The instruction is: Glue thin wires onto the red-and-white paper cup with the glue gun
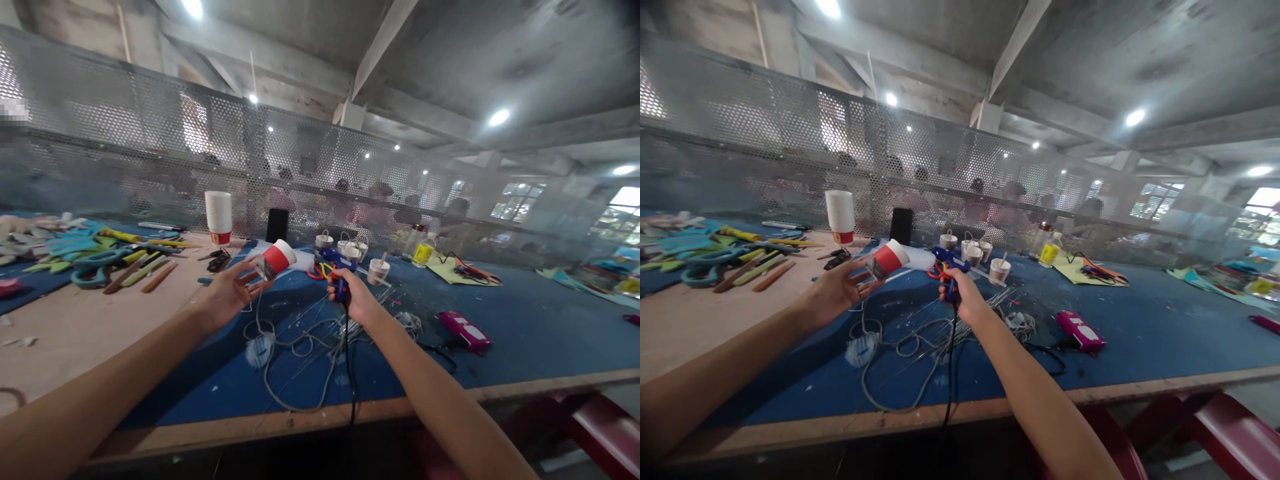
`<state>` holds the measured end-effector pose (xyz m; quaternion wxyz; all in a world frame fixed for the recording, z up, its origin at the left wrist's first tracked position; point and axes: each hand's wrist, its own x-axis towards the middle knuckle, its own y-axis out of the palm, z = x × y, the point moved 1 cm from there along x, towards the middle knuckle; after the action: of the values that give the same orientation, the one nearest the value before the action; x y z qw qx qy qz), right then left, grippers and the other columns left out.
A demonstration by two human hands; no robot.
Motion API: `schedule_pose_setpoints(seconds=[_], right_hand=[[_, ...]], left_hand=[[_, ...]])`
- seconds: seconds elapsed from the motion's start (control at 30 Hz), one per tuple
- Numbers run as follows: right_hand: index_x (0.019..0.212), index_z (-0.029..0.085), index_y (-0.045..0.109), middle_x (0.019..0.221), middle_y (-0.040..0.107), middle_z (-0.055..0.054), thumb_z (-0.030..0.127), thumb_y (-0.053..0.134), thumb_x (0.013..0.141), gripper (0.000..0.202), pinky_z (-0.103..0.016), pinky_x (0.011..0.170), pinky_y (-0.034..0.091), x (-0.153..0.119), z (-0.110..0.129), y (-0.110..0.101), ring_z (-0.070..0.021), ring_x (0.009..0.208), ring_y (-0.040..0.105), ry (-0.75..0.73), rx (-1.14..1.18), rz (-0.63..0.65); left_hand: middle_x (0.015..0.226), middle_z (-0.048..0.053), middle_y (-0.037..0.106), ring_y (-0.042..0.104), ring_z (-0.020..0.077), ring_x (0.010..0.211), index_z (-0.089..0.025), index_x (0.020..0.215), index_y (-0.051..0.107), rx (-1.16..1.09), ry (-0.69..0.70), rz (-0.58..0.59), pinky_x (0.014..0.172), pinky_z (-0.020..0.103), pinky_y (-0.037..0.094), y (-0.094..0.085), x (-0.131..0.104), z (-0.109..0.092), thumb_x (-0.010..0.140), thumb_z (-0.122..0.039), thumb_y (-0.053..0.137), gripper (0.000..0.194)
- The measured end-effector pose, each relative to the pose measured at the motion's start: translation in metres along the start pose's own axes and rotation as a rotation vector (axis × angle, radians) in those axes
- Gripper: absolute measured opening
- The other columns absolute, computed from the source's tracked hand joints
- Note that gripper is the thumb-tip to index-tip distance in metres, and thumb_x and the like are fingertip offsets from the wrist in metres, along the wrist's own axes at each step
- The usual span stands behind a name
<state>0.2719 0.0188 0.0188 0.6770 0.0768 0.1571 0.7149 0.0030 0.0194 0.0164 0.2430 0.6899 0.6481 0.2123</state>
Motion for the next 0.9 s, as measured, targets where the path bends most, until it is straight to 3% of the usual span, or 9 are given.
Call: schedule_pose_setpoints(seconds=[0.17,0.37,0.6,0.73,0.9], right_hand=[[0.076,0.017,0.065,0.060,0.060,0.003,0.032,0.076,0.081,0.019,-0.019,0.047,0.046,0.022,-0.009,-0.020,-0.0088,0.050,0.054,0.034,-0.183,-0.117],[0.074,0.015,0.070,0.061,0.067,-0.002,0.038,0.090,0.068,0.031,-0.020,0.047,0.044,0.029,-0.014,-0.035,-0.0118,0.053,0.058,0.098,-0.371,-0.064],[0.068,0.014,0.074,0.051,0.060,0.000,0.053,0.089,0.067,0.042,-0.018,0.039,0.028,0.026,-0.010,-0.038,-0.0064,0.044,0.042,0.043,-0.590,-0.031],[0.061,0.017,0.071,0.043,0.052,0.002,0.053,0.090,0.064,0.041,-0.020,0.036,0.020,0.022,-0.005,-0.039,-0.0066,0.040,0.034,-0.011,-0.723,-0.049],[0.048,0.021,0.057,0.039,0.045,0.004,0.055,0.091,0.061,0.050,-0.022,0.038,0.023,0.026,-0.005,-0.045,-0.0091,0.040,0.037,-0.066,-0.874,-0.107]], left_hand=[[0.097,0.011,0.075,0.077,0.0217,0.082,-0.017,0.113,0.066,0.014,0.025,0.039,0.075,0.031,0.066,0.002,-0.003,-0.002,0.089,-0.010,0.061,0.025],[0.097,0.012,0.076,0.079,0.0238,0.085,-0.018,0.112,0.066,-0.002,0.014,0.053,0.075,0.030,0.066,0.002,-0.003,-0.002,0.087,-0.008,0.061,0.027],[0.099,0.013,0.076,0.078,0.0233,0.087,-0.017,0.112,0.065,0.007,0.011,0.070,0.076,0.030,0.065,0.003,-0.004,-0.002,0.088,-0.010,0.062,0.025],[0.097,0.012,0.076,0.078,0.0233,0.085,-0.016,0.110,0.066,0.015,0.006,0.075,0.078,0.031,0.065,0.005,-0.007,-0.002,0.089,-0.011,0.061,0.022],[0.100,0.013,0.077,0.078,0.0253,0.088,-0.017,0.112,0.068,0.003,-0.010,0.061,0.075,0.032,0.066,0.005,-0.006,0.000,0.088,-0.011,0.062,0.025]])
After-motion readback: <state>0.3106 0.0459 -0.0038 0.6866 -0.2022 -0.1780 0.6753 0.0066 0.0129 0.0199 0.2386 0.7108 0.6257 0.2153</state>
